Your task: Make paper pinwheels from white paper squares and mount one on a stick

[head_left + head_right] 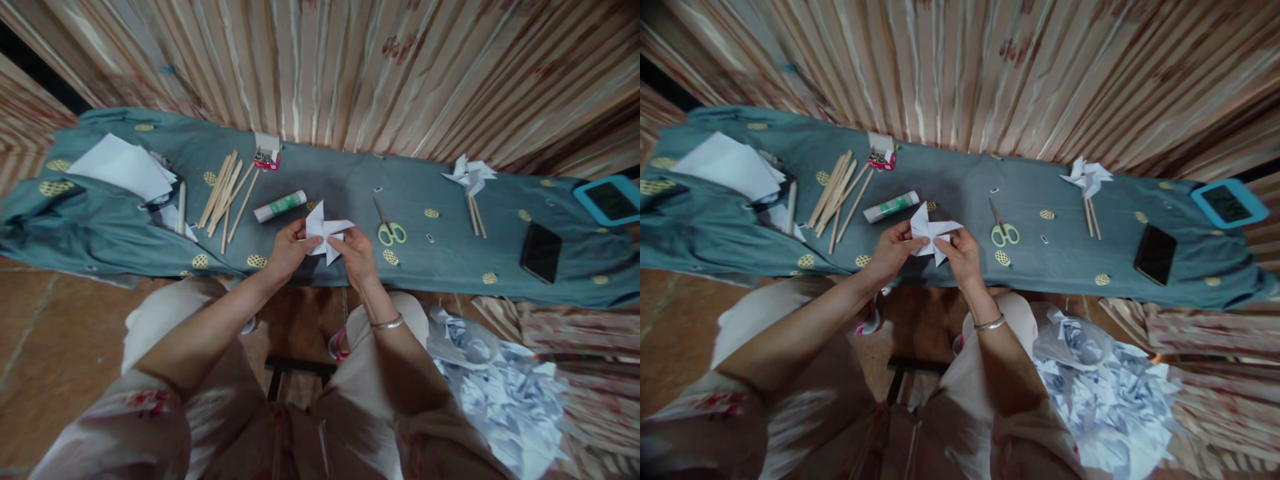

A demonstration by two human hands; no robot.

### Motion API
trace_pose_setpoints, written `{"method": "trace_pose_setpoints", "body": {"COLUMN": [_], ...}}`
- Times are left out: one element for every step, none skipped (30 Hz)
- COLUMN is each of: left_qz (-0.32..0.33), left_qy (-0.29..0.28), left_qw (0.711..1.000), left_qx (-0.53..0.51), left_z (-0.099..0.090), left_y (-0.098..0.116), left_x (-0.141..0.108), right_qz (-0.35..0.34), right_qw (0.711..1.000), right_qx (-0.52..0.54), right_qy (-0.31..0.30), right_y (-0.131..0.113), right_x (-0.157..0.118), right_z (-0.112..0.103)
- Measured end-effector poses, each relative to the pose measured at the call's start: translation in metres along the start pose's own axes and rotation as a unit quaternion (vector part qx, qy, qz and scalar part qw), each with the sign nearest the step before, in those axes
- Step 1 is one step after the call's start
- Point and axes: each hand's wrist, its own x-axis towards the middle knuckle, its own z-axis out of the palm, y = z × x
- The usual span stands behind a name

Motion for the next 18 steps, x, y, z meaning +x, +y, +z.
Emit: {"method": "trace_pose_setpoints", "body": {"left_qz": [0.003,0.007,0.012,0.016,0.021,0.026,0.03,0.034,0.037,0.04,0.042,0.044,0.045,0.046,0.047,0.048,0.048,0.05], "left_qy": [-0.002,-0.005,-0.006,-0.006,-0.003,0.0,0.004,0.008,0.01,0.01,0.008,0.006,0.004,0.001,0.001,0.0,0.0,0.001], "left_qw": [1.0,1.0,1.0,1.0,1.0,1.0,1.0,0.999,0.999,0.999,0.999,0.999,0.999,0.999,0.999,0.999,0.999,0.999], "left_qx": [-0.002,-0.003,-0.004,-0.005,-0.006,-0.007,-0.008,-0.009,-0.009,-0.008,-0.007,-0.007,-0.007,-0.008,-0.008,-0.008,-0.006,-0.005], "left_z": [0.0,-0.001,-0.001,-0.002,-0.003,-0.003,-0.004,-0.005,-0.005,-0.005,-0.006,-0.005,-0.005,-0.005,-0.005,-0.005,-0.005,-0.006], "left_y": [0.0,0.001,0.001,0.002,0.003,0.004,0.005,0.006,0.007,0.008,0.009,0.009,0.01,0.011,0.012,0.013,0.014,0.016], "left_x": [0.0,0.001,0.002,0.002,0.003,0.004,0.005,0.005,0.006,0.006,0.007,0.007,0.006,0.006,0.006,0.006,0.007,0.007], "right_qz": [-0.004,-0.008,-0.01,-0.011,-0.011,-0.009,-0.006,-0.004,-0.003,-0.002,0.0,0.001,0.003,0.005,0.009,0.011,0.014,0.016], "right_qw": [1.0,1.0,1.0,1.0,1.0,1.0,1.0,1.0,1.0,1.0,1.0,1.0,1.0,1.0,1.0,1.0,1.0,0.999], "right_qx": [-0.01,-0.017,-0.02,-0.019,-0.016,-0.011,-0.007,-0.005,-0.005,-0.006,-0.007,-0.006,-0.004,0.0,0.004,0.009,0.012,0.014], "right_qy": [-0.006,-0.01,-0.012,-0.01,-0.007,-0.003,0.001,0.004,0.006,0.008,0.008,0.008,0.01,0.011,0.014,0.018,0.022,0.026], "right_y": [0.0,0.0,0.0,0.0,0.0,0.0,0.001,0.001,0.001,0.001,0.001,0.001,0.001,0.001,0.0,0.0,-0.001,-0.001], "right_x": [0.0,-0.001,-0.001,-0.001,-0.001,-0.001,-0.002,-0.002,-0.002,-0.002,-0.002,-0.002,-0.002,-0.002,-0.002,-0.002,-0.002,-0.002], "right_z": [0.0,0.0,0.0,0.0,0.0,0.0,0.0,0.0,0.0,0.0,0.0,0.001,0.001,0.001,0.001,0.001,0.002,0.002]}}
